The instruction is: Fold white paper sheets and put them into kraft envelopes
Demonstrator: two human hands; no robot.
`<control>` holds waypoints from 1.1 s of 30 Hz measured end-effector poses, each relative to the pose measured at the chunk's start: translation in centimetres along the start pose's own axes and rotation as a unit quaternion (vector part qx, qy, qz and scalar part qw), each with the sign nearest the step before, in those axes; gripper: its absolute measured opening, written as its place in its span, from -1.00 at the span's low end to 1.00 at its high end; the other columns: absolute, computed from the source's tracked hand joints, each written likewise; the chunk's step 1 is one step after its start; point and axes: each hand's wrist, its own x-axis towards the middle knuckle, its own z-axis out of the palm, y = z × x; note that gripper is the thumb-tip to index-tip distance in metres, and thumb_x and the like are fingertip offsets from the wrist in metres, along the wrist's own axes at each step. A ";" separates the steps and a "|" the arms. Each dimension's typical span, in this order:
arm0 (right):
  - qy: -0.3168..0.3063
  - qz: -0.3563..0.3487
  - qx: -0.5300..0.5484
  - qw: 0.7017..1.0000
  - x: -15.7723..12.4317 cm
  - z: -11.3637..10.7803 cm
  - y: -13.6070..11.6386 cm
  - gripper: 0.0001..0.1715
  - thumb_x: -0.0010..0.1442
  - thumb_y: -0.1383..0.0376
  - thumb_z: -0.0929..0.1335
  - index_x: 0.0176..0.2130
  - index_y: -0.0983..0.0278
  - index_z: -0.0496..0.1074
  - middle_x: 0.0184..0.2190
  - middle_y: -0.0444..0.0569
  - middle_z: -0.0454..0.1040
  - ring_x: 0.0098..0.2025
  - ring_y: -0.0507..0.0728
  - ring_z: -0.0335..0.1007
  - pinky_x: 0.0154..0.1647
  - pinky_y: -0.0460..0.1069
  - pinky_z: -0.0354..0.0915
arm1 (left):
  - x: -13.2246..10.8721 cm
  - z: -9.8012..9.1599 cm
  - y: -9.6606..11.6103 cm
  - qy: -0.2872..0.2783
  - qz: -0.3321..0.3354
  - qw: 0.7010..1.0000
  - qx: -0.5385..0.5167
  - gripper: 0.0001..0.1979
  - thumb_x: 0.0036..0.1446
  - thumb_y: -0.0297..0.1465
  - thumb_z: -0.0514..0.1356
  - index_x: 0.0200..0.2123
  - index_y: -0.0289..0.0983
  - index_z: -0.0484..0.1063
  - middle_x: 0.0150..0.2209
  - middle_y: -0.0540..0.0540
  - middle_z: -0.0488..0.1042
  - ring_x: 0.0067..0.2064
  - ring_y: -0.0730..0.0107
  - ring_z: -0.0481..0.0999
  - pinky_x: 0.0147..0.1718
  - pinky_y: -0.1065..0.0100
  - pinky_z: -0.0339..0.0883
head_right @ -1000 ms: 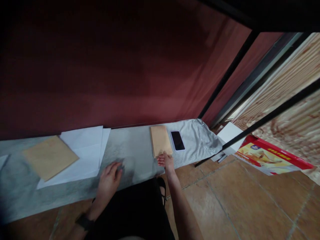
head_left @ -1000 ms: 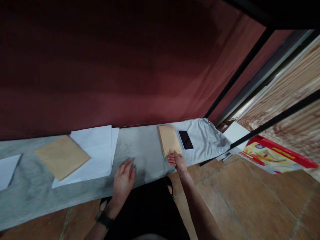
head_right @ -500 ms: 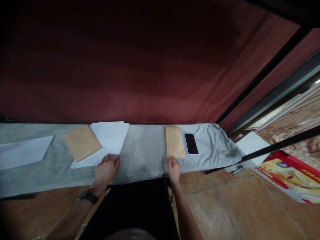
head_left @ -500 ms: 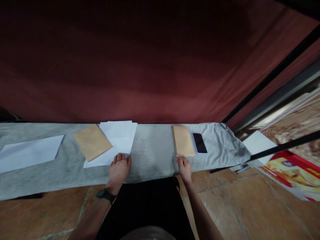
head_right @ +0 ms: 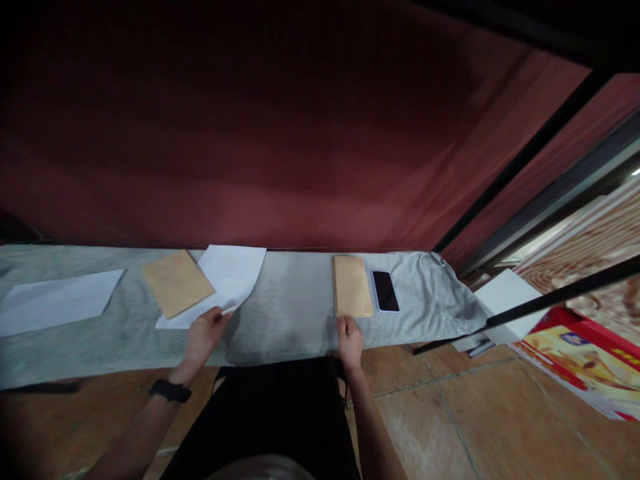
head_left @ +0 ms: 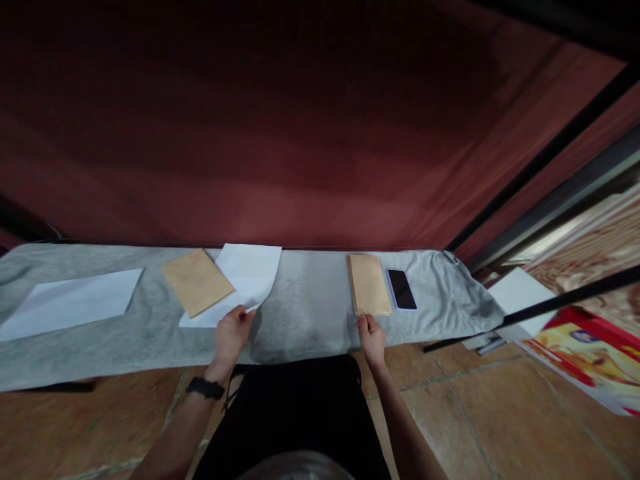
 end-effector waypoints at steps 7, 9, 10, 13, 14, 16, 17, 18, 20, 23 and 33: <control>0.004 -0.010 0.006 1.000 0.0 0.1 -0.2 -0.49 0.30 -0.07 0.18 -0.39 0.19 0.45 -0.46 -0.02 0.55 -0.38 0.16 0.44 -0.30 -0.03 0.21 | 0.6 -0.1 -1.1 0.021 -0.055 0.968 -0.245 -0.72 -0.14 -0.13 0.21 -0.64 -0.18 0.26 -0.67 0.09 0.23 -0.55 0.43 0.22 -0.50 0.37 0.08; 0.005 -0.010 0.006 1.000 -0.1 0.1 -0.3 -0.49 0.30 -0.07 0.19 -0.40 0.19 0.44 -0.48 -0.03 0.54 -0.39 0.16 0.43 -0.31 -0.03 0.20 | 0.7 -0.1 -1.4 0.037 -0.093 0.947 -0.306 -0.71 -0.19 -0.12 0.21 -0.64 -0.18 0.25 -0.67 0.11 0.21 -0.56 0.44 0.20 -0.52 0.37 0.08; 0.006 -0.010 0.008 1.000 -0.1 0.0 -0.3 -0.50 0.29 -0.06 0.19 -0.40 0.19 0.44 -0.48 -0.03 0.54 -0.39 0.16 0.43 -0.31 -0.03 0.20 | 0.8 -0.2 -1.5 0.041 -0.105 0.940 -0.322 -0.72 -0.20 -0.12 0.21 -0.64 -0.18 0.25 -0.68 0.11 0.20 -0.56 0.44 0.20 -0.52 0.37 0.08; 0.007 -0.005 0.013 1.000 -0.3 -0.2 -0.6 -0.53 0.28 -0.03 0.21 -0.38 0.21 0.46 -0.44 -0.01 0.56 -0.37 0.16 0.44 -0.29 -0.03 0.22 | 0.7 -0.4 -1.3 0.048 -0.080 0.945 -0.312 -0.74 -0.16 -0.13 0.19 -0.60 -0.19 0.31 -0.68 0.10 0.21 -0.55 0.41 0.24 -0.52 0.36 0.11; 0.009 -0.002 0.015 1.000 -0.4 -0.2 -0.8 -0.54 0.28 -0.03 0.22 -0.36 0.21 0.48 -0.43 -0.01 0.56 -0.36 0.16 0.44 -0.28 -0.03 0.23 | 0.4 -0.4 -1.0 0.051 -0.056 0.953 -0.292 -0.74 -0.12 -0.12 0.18 -0.58 -0.19 0.35 -0.67 0.09 0.24 -0.54 0.40 0.26 -0.51 0.36 0.13; 0.005 0.007 0.032 0.999 -0.6 0.1 -1.3 -0.56 0.26 -0.03 0.24 -0.33 0.22 0.50 -0.42 -0.01 0.56 -0.35 0.16 0.44 -0.28 -0.03 0.26 | -0.5 -0.1 0.2 0.054 0.006 0.969 -0.243 -0.74 0.00 -0.13 0.14 -0.48 -0.20 0.42 -0.60 0.05 0.36 -0.51 0.37 0.34 -0.46 0.35 0.20; -0.005 0.012 0.051 0.999 -0.8 0.5 -1.7 -0.56 0.25 -0.03 0.26 -0.32 0.22 0.51 -0.41 -0.02 0.56 -0.35 0.16 0.44 -0.29 -0.03 0.27 | -1.2 0.3 1.0 0.054 0.035 0.974 -0.217 -0.73 0.07 -0.13 0.11 -0.43 -0.20 0.45 -0.55 0.02 0.43 -0.49 0.35 0.38 -0.43 0.34 0.24; -0.021 0.021 0.079 0.996 -1.0 1.0 -2.2 -0.56 0.24 -0.04 0.27 -0.31 0.22 0.52 -0.40 -0.02 0.57 -0.35 0.15 0.45 -0.30 -0.04 0.29 | -2.0 0.8 2.0 0.050 0.070 0.977 -0.194 -0.73 0.12 -0.16 0.09 -0.37 -0.19 0.48 -0.46 -0.02 0.51 -0.42 0.32 0.45 -0.36 0.33 0.30; -0.073 0.054 0.153 0.984 -1.3 2.4 -3.4 -0.56 0.20 -0.07 0.31 -0.28 0.22 0.52 -0.38 -0.04 0.57 -0.39 0.12 0.44 -0.39 -0.07 0.31 | -3.8 2.0 4.3 0.056 0.148 0.977 -0.147 -0.72 0.20 -0.21 0.06 -0.30 -0.20 0.51 -0.31 -0.12 0.59 -0.27 0.23 0.54 -0.23 0.27 0.38; -0.153 0.138 0.250 0.946 -1.6 4.6 -5.4 -0.54 0.17 -0.11 0.33 -0.28 0.21 0.51 -0.38 -0.07 0.57 -0.49 0.06 0.42 -0.52 -0.10 0.31 | -6.5 4.1 7.6 0.027 0.252 0.964 -0.084 -0.73 0.28 -0.31 0.02 -0.29 -0.20 0.51 -0.29 -0.15 0.60 -0.21 0.20 0.56 -0.16 0.23 0.41; -0.131 0.104 0.226 0.960 -0.4 6.1 -5.0 -0.84 0.01 0.18 0.39 -0.49 0.23 0.45 -0.59 -0.22 0.44 -0.49 0.02 0.32 -0.46 -0.14 0.24 | -10.7 7.9 9.8 -0.031 0.390 0.918 -0.070 -0.77 0.33 -0.33 0.08 -0.08 -0.20 0.51 -0.03 -0.18 0.60 0.02 0.12 0.56 0.06 0.03 0.42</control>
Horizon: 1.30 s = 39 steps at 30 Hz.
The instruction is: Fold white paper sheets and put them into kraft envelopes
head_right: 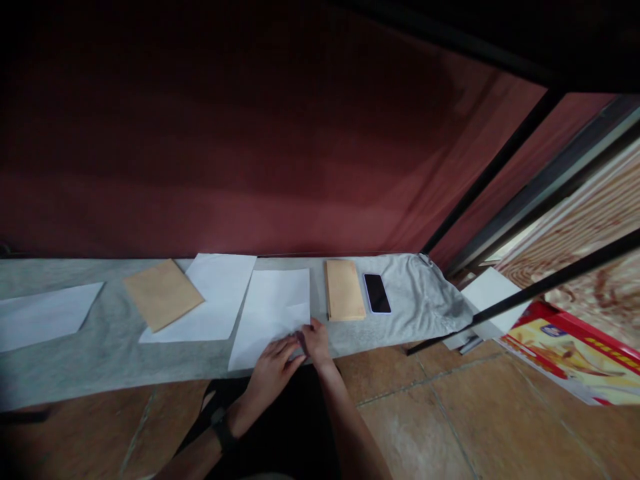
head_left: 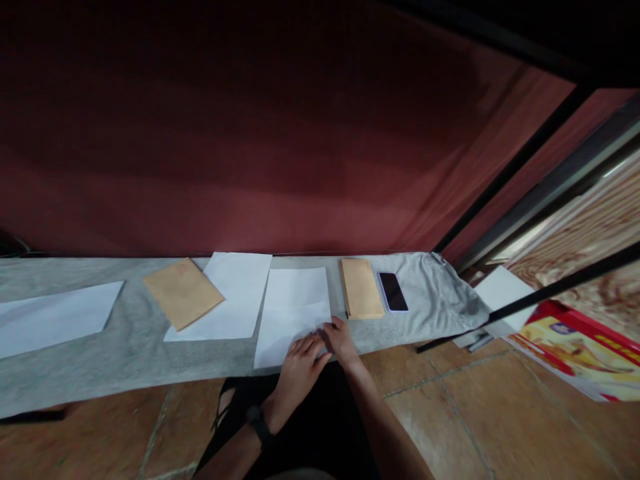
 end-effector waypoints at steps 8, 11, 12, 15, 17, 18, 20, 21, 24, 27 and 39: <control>0.058 -0.008 -0.048 0.997 1.3 -1.3 0.8 -0.92 -0.01 0.27 0.39 -0.50 0.21 0.43 -0.63 -0.23 0.39 -0.52 0.02 0.27 -0.51 -0.14 0.18 | -0.3 -0.7 -7.5 0.054 -0.102 0.990 0.079 -0.50 0.36 -0.19 0.02 0.23 -0.33 0.35 0.31 -0.34 0.32 0.35 0.01 0.27 0.28 0.00 0.23; 0.063 -0.019 -0.080 0.995 1.6 -0.8 0.4 -0.92 0.04 0.32 0.36 -0.49 0.20 0.43 -0.59 -0.20 0.43 -0.49 0.04 0.32 -0.46 -0.13 0.22 | 0.7 0.0 -8.0 0.025 -0.086 0.991 0.101 -0.44 0.36 -0.17 0.00 0.28 -0.38 0.30 0.35 -0.38 0.25 0.39 -0.01 0.19 0.32 -0.02 0.16; 0.066 -0.023 -0.093 0.993 1.5 -0.7 0.3 -0.92 0.06 0.34 0.35 -0.46 0.20 0.44 -0.56 -0.18 0.46 -0.46 0.06 0.35 -0.42 -0.12 0.25 | 1.0 0.4 -7.9 0.013 -0.076 0.991 0.106 -0.43 0.36 -0.17 0.00 0.29 -0.39 0.28 0.35 -0.38 0.24 0.40 -0.02 0.17 0.33 -0.03 0.13; 0.087 -0.040 -0.139 0.986 0.8 -0.9 -0.1 -0.76 0.13 0.38 0.33 -0.19 0.21 0.52 -0.33 -0.05 0.57 -0.26 0.15 0.48 -0.19 -0.04 0.35 | 1.7 1.2 -7.3 -0.016 -0.065 0.990 0.120 -0.43 0.37 -0.19 -0.02 0.30 -0.41 0.28 0.36 -0.38 0.22 0.41 -0.06 0.16 0.34 -0.09 0.08; 0.113 -0.087 -0.217 0.966 0.0 -1.1 -0.5 -0.59 0.20 0.37 0.31 0.05 0.23 0.47 -0.09 0.10 0.57 -0.05 0.25 0.48 0.03 0.08 0.34 | 2.1 1.6 -7.0 -0.020 -0.070 0.989 0.129 -0.43 0.37 -0.20 -0.03 0.30 -0.43 0.28 0.36 -0.40 0.22 0.40 -0.09 0.16 0.33 -0.13 0.08; 0.119 -0.122 -0.264 0.949 -0.4 -1.1 -0.7 -0.53 0.24 0.36 0.30 0.14 0.25 0.42 0.02 0.16 0.52 0.06 0.29 0.44 0.13 0.15 0.30 | 2.3 1.7 -6.9 -0.019 -0.070 0.989 0.128 -0.43 0.37 -0.21 -0.04 0.30 -0.43 0.27 0.36 -0.40 0.21 0.40 -0.08 0.16 0.33 -0.12 0.08; 0.097 -0.195 -0.339 0.915 -0.9 -0.5 -1.1 -0.49 0.32 0.31 0.26 0.23 0.29 0.36 0.18 0.23 0.42 0.24 0.34 0.30 0.28 0.26 0.19 | 2.9 1.9 -6.9 -0.017 -0.059 0.991 0.120 -0.43 0.36 -0.28 -0.05 0.33 -0.45 0.23 0.36 -0.40 0.21 0.41 -0.02 0.14 0.35 -0.07 0.08; 0.067 -0.224 -0.351 0.907 -0.8 0.1 -1.3 -0.48 0.35 0.28 0.24 0.25 0.30 0.35 0.23 0.23 0.38 0.30 0.33 0.23 0.33 0.28 0.14 | 3.3 2.0 -6.9 -0.019 -0.050 0.992 0.115 -0.43 0.35 -0.32 -0.06 0.34 -0.46 0.21 0.37 -0.39 0.20 0.42 0.02 0.13 0.35 -0.04 0.07; -0.034 -0.263 -0.334 0.905 0.3 2.5 -1.6 -0.47 0.45 0.22 0.14 0.28 0.30 0.34 0.29 0.14 0.34 0.36 0.22 0.17 0.40 0.21 0.12 | 4.9 2.5 -7.2 -0.048 -0.022 0.992 0.111 -0.40 0.27 -0.43 -0.02 0.35 -0.50 0.16 0.38 -0.40 0.18 0.43 0.04 0.09 0.37 -0.01 0.04; -0.059 -0.262 -0.344 0.900 2.2 4.5 -1.3 -0.46 0.48 0.22 0.12 0.32 0.28 0.29 0.32 0.10 0.31 0.38 0.19 0.15 0.43 0.22 0.06 | 6.4 3.1 -8.0 -0.075 -0.028 0.989 0.127 -0.38 0.22 -0.48 0.00 0.35 -0.51 0.18 0.38 -0.42 0.16 0.43 0.02 0.09 0.38 -0.04 0.00; 0.063 -0.276 -0.560 0.779 4.2 3.5 1.9 -0.34 0.45 0.09 0.22 0.40 0.30 0.13 0.43 0.19 0.04 0.44 0.30 0.04 0.41 0.23 0.01 | 9.2 2.3 -12.1 -0.021 -0.157 0.968 0.196 -0.38 0.37 -0.29 -0.12 0.37 -0.54 0.12 0.41 -0.40 0.09 0.45 0.03 0.02 0.39 0.00 -0.05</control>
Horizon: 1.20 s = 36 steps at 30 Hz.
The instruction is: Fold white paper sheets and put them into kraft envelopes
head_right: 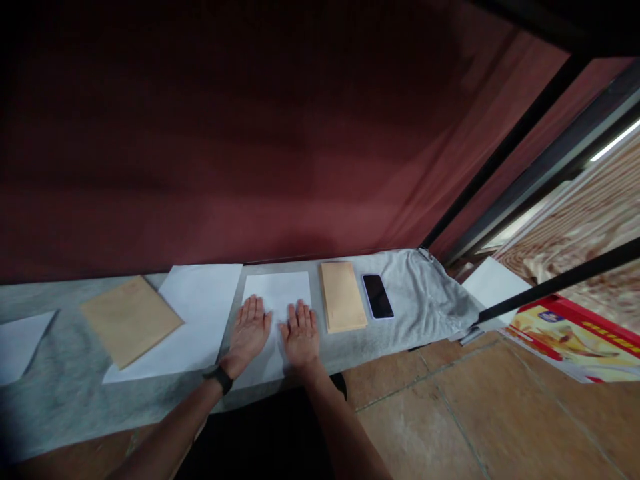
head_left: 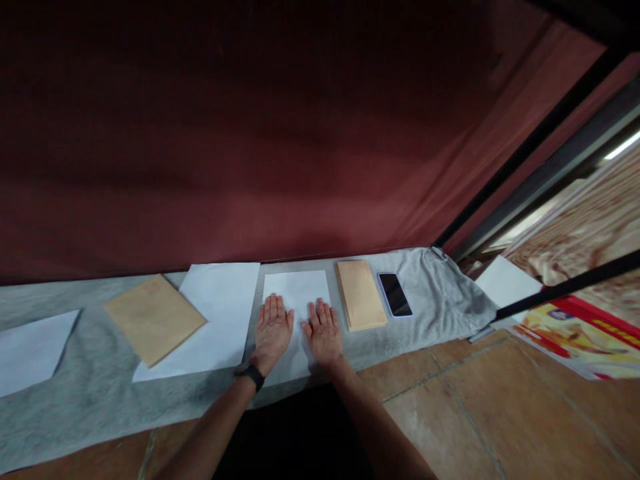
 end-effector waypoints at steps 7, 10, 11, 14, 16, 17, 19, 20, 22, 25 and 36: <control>0.019 -0.010 0.005 1.000 0.1 0.2 -0.1 -0.40 0.42 0.20 0.25 0.36 0.34 0.22 0.41 0.21 0.12 0.43 0.31 0.06 0.40 0.24 0.03 | 2.9 1.1 2.4 -0.036 0.104 0.992 -0.059 -0.45 0.40 -0.25 -0.13 0.37 -0.28 0.21 0.42 -0.19 0.13 0.46 0.13 0.03 0.41 -0.01 -0.10; 0.039 -0.013 0.006 0.999 0.0 0.2 -0.1 -0.38 0.42 0.19 0.25 0.37 0.33 0.20 0.40 0.22 0.13 0.42 0.32 0.07 0.39 0.25 0.05 | 4.2 1.2 0.8 -0.016 0.059 0.997 -0.039 -0.39 0.40 -0.21 -0.12 0.39 -0.38 0.13 0.42 -0.27 0.10 0.46 0.10 0.01 0.41 0.00 -0.14; 0.043 -0.014 0.007 0.999 0.0 0.2 -0.1 -0.38 0.42 0.20 0.26 0.37 0.34 0.20 0.40 0.23 0.13 0.42 0.32 0.07 0.38 0.25 0.06 | 4.7 1.0 0.1 -0.013 0.046 0.998 -0.032 -0.39 0.40 -0.21 -0.13 0.39 -0.41 0.12 0.42 -0.29 0.10 0.46 0.09 0.01 0.41 0.01 -0.14; 0.047 -0.008 0.013 0.999 0.0 0.2 -0.1 -0.36 0.40 0.21 0.27 0.38 0.34 0.19 0.41 0.23 0.11 0.42 0.33 0.07 0.38 0.25 0.07 | 5.5 0.3 -1.4 -0.016 0.009 1.000 -0.019 -0.37 0.40 -0.23 -0.14 0.38 -0.51 0.12 0.41 -0.37 0.11 0.45 0.06 0.04 0.40 0.04 -0.11; 0.044 -0.005 0.016 0.999 0.1 0.1 -0.2 -0.36 0.40 0.20 0.27 0.38 0.33 0.18 0.42 0.22 0.10 0.43 0.33 0.06 0.38 0.26 0.08 | 4.9 -0.2 -1.7 -0.021 -0.001 1.000 -0.020 -0.38 0.40 -0.24 -0.13 0.36 -0.54 0.15 0.40 -0.41 0.13 0.45 0.04 0.06 0.39 0.04 -0.08; 0.041 -0.005 0.017 0.999 0.1 0.1 -0.1 -0.36 0.41 0.20 0.27 0.38 0.32 0.18 0.42 0.21 0.10 0.43 0.32 0.06 0.38 0.25 0.08 | 4.0 -0.3 -1.7 -0.023 0.004 0.999 -0.024 -0.39 0.40 -0.24 -0.12 0.35 -0.53 0.17 0.39 -0.41 0.14 0.44 0.04 0.06 0.39 0.03 -0.07; 0.035 -0.001 0.017 0.999 0.1 0.2 -0.1 -0.36 0.41 0.19 0.26 0.39 0.30 0.16 0.42 0.20 0.10 0.43 0.31 0.06 0.38 0.25 0.08 | 1.1 -0.5 -1.5 -0.027 0.045 0.998 -0.037 -0.42 0.40 -0.23 -0.12 0.35 -0.41 0.20 0.40 -0.33 0.15 0.44 0.07 0.07 0.38 0.00 -0.04; 0.032 0.000 0.016 0.999 0.1 0.2 -0.1 -0.36 0.41 0.19 0.26 0.39 0.29 0.16 0.42 0.19 0.10 0.43 0.31 0.06 0.38 0.25 0.09 | -0.7 -0.5 -1.4 -0.031 0.077 0.996 -0.043 -0.43 0.40 -0.21 -0.11 0.36 -0.36 0.20 0.41 -0.29 0.15 0.45 0.07 0.06 0.37 -0.01 -0.03; 0.026 0.002 0.018 1.000 0.1 0.1 0.0 -0.35 0.41 0.19 0.26 0.40 0.28 0.15 0.42 0.17 0.09 0.43 0.31 0.06 0.39 0.25 0.08 | -4.7 -0.7 -1.4 -0.033 0.131 0.990 -0.043 -0.42 0.38 -0.15 -0.05 0.36 -0.28 0.21 0.41 -0.25 0.16 0.45 0.04 0.04 0.38 -0.10 -0.09; 0.021 0.003 0.027 0.999 0.1 -0.3 0.0 -0.36 0.42 0.20 0.26 0.39 0.27 0.16 0.42 0.15 0.10 0.43 0.29 0.07 0.40 0.24 0.07 | -9.5 -1.5 -1.9 -0.036 0.197 0.979 -0.035 -0.34 0.32 -0.08 0.05 0.39 -0.21 0.14 0.40 -0.21 0.17 0.45 0.03 0.06 0.39 -0.19 -0.26; 0.015 -0.046 0.158 0.986 -2.4 -2.0 2.5 -0.51 0.35 0.41 0.26 0.23 0.27 0.39 0.24 0.08 0.42 0.32 0.15 0.27 0.40 0.16 0.15 | -10.2 -4.6 -3.1 -0.085 0.234 0.966 -0.066 -0.50 0.28 -0.41 0.07 0.28 -0.17 0.32 0.33 -0.12 0.31 0.36 0.21 0.28 0.37 -0.04 0.00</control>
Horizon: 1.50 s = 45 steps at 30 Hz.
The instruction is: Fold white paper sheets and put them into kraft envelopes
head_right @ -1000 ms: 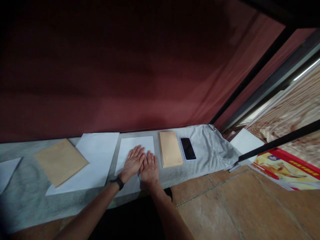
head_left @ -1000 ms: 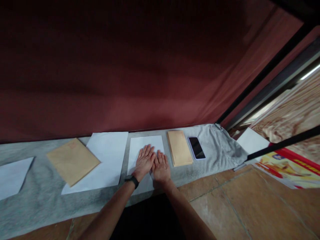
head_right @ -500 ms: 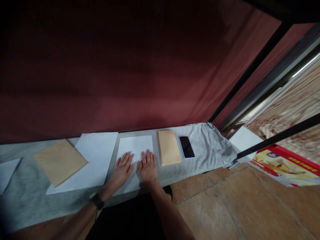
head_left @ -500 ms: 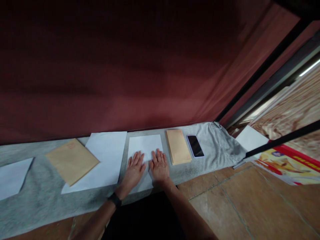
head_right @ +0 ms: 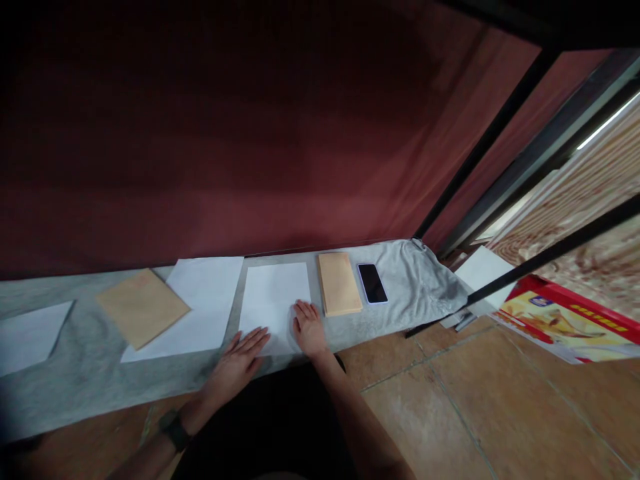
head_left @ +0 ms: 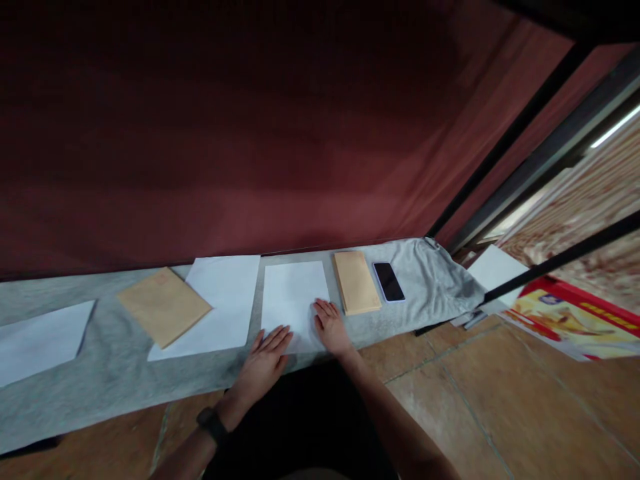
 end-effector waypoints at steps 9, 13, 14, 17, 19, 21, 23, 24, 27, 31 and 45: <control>-0.053 0.035 0.113 0.992 -6.3 -5.1 1.9 -0.26 0.14 0.61 0.18 0.16 0.13 0.47 0.19 -0.08 0.49 0.27 0.09 0.35 0.36 0.17 0.22 | -2.0 -2.2 1.8 0.013 -0.019 0.996 -0.083 -0.57 0.31 -0.44 -0.02 0.12 -0.13 0.50 0.13 -0.08 0.55 0.17 0.27 0.50 0.25 0.10 0.30; -0.065 0.038 0.118 0.990 -7.5 -6.5 1.9 -0.22 0.07 0.61 0.24 0.18 0.10 0.46 0.21 -0.07 0.46 0.29 0.13 0.32 0.33 0.18 0.26 | -3.0 -4.0 3.2 0.013 -0.025 0.990 -0.141 -0.61 0.35 -0.36 -0.03 0.04 -0.09 0.55 0.03 -0.03 0.61 0.06 0.30 0.58 0.13 0.19 0.43; -0.060 0.035 0.124 0.990 -7.6 -6.6 1.7 -0.26 0.09 0.58 0.27 0.18 0.10 0.46 0.22 -0.06 0.45 0.30 0.14 0.31 0.33 0.18 0.26 | -3.2 -4.4 3.5 0.006 -0.031 0.987 -0.159 -0.61 0.36 -0.33 -0.03 0.04 -0.08 0.55 0.02 -0.03 0.62 0.05 0.29 0.58 0.12 0.20 0.44; -0.031 0.042 0.153 0.987 -7.6 -6.5 1.1 -0.41 0.13 0.51 0.31 0.09 0.12 0.53 0.17 -0.04 0.50 0.29 0.17 0.32 0.32 0.18 0.25 | -3.7 -4.9 3.7 -0.017 -0.054 0.974 -0.219 -0.61 0.37 -0.21 -0.02 0.05 -0.06 0.55 0.02 -0.02 0.62 0.05 0.27 0.58 0.12 0.21 0.43; -0.006 0.061 0.170 0.983 -7.4 -6.2 0.7 -0.50 0.16 0.50 0.30 0.00 0.14 0.57 0.10 -0.03 0.56 0.24 0.17 0.38 0.30 0.18 0.27 | -4.1 -4.7 3.3 -0.010 -0.085 0.962 -0.258 -0.61 0.34 -0.13 0.03 0.07 -0.06 0.53 0.04 -0.03 0.60 0.07 0.25 0.58 0.13 0.20 0.42; 0.021 0.079 0.183 0.980 -7.2 -5.9 0.4 -0.58 0.20 0.47 0.27 -0.07 0.17 0.59 0.03 -0.01 0.59 0.18 0.17 0.43 0.26 0.17 0.30 | -4.4 -4.3 2.5 0.026 -0.130 0.945 -0.298 -0.55 0.27 -0.05 0.10 0.12 -0.09 0.49 0.10 -0.08 0.57 0.12 0.20 0.55 0.14 0.17 0.41; 0.043 0.091 0.200 0.975 -7.0 -5.7 0.3 -0.67 0.27 0.39 0.27 -0.10 0.21 0.58 -0.02 0.02 0.61 0.12 0.18 0.47 0.21 0.14 0.34 | -4.6 -3.7 1.5 0.072 -0.173 0.922 -0.338 -0.43 0.19 0.00 0.18 0.18 -0.14 0.42 0.13 -0.14 0.54 0.15 0.17 0.53 0.15 0.14 0.40; 0.053 0.100 0.207 0.972 -6.8 -5.6 0.2 -0.70 0.30 0.34 0.27 -0.12 0.23 0.58 -0.06 0.04 0.62 0.07 0.18 0.50 0.16 0.11 0.37 | -4.6 -3.4 1.0 0.094 -0.194 0.909 -0.356 -0.38 0.16 0.01 0.20 0.21 -0.16 0.38 0.12 -0.17 0.55 0.14 0.16 0.53 0.14 0.13 0.40; 0.076 0.133 0.205 0.967 -6.0 -5.3 0.2 -0.68 0.36 0.18 0.27 -0.18 0.26 0.56 -0.18 0.05 0.63 -0.11 0.19 0.55 -0.01 0.07 0.43 | -3.9 -2.6 -0.3 0.133 -0.252 0.881 -0.378 -0.32 0.10 0.01 0.23 0.22 -0.20 0.34 0.06 -0.19 0.58 0.05 0.15 0.58 0.09 0.11 0.42; 0.077 0.138 0.176 0.972 -4.4 -4.7 0.2 -0.65 0.40 0.14 0.23 -0.11 0.26 0.52 -0.19 0.04 0.62 -0.12 0.19 0.54 -0.06 0.04 0.43 | -2.0 -1.8 -1.1 0.137 -0.301 0.887 -0.323 -0.57 0.09 -0.09 0.19 -0.05 -0.21 0.47 -0.17 -0.10 0.62 -0.17 0.21 0.59 -0.07 0.18 0.46; 0.044 0.121 -0.117 0.985 -2.2 -2.1 -0.3 -0.57 0.39 0.33 0.22 0.20 0.37 0.32 -0.01 0.20 0.54 0.03 0.28 0.45 0.10 0.15 0.31 | 1.3 -2.4 -0.8 0.091 -0.388 0.902 -0.168 -0.46 0.27 -0.31 0.10 0.30 -0.23 0.24 -0.21 -0.07 0.63 -0.22 0.26 0.62 -0.24 0.34 0.38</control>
